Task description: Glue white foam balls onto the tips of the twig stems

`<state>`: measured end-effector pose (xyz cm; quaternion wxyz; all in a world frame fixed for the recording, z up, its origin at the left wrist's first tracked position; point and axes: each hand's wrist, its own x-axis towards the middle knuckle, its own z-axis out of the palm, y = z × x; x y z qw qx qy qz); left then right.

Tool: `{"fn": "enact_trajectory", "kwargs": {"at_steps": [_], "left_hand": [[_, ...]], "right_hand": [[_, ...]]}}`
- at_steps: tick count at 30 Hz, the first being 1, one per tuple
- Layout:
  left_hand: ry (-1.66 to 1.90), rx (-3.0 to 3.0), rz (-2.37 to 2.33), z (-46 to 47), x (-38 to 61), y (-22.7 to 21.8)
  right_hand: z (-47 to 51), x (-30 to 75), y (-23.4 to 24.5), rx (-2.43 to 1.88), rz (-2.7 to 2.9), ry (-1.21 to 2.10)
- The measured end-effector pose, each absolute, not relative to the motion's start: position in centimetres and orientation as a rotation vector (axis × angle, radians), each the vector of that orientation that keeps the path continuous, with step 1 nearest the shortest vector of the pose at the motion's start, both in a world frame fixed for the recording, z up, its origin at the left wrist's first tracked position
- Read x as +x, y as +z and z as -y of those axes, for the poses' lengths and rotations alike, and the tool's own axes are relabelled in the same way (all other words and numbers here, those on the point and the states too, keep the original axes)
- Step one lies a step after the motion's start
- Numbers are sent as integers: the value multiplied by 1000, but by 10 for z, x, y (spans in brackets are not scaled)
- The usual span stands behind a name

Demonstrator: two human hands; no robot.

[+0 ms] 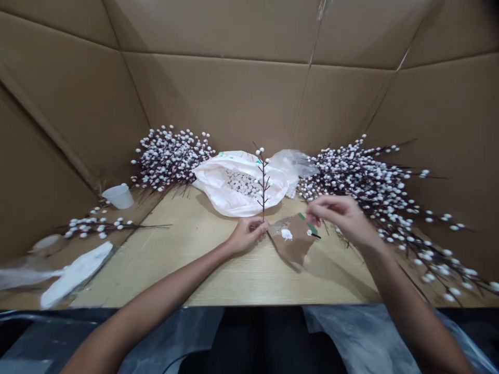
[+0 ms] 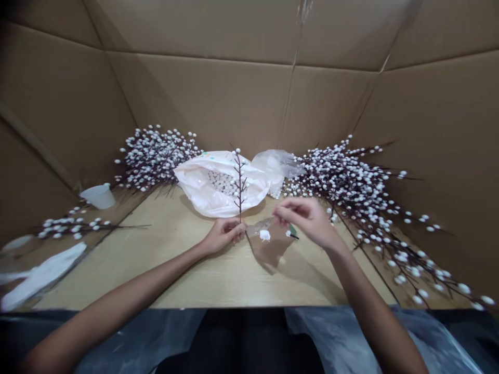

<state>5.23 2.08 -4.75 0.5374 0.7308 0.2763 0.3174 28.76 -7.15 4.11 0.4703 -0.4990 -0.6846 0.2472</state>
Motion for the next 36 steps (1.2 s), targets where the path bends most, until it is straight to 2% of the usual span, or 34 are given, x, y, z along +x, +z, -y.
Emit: {"fn": "enact_trajectory", "kwargs": {"at_steps": [7, 11, 21, 36], "left_hand": [[716, 1743, -645, -19, 55, -43], [712, 1753, -632, -20, 56, -42], [683, 1807, -626, -20, 56, -43], [661, 1850, -624, -20, 57, -44]], "right_hand": [[74, 314, -12, -1779, 1739, 367], [88, 326, -24, -1909, 1848, 411], [87, 324, -49, -1810, 1581, 473], [77, 320, -43, -1625, 1265, 551]]}}
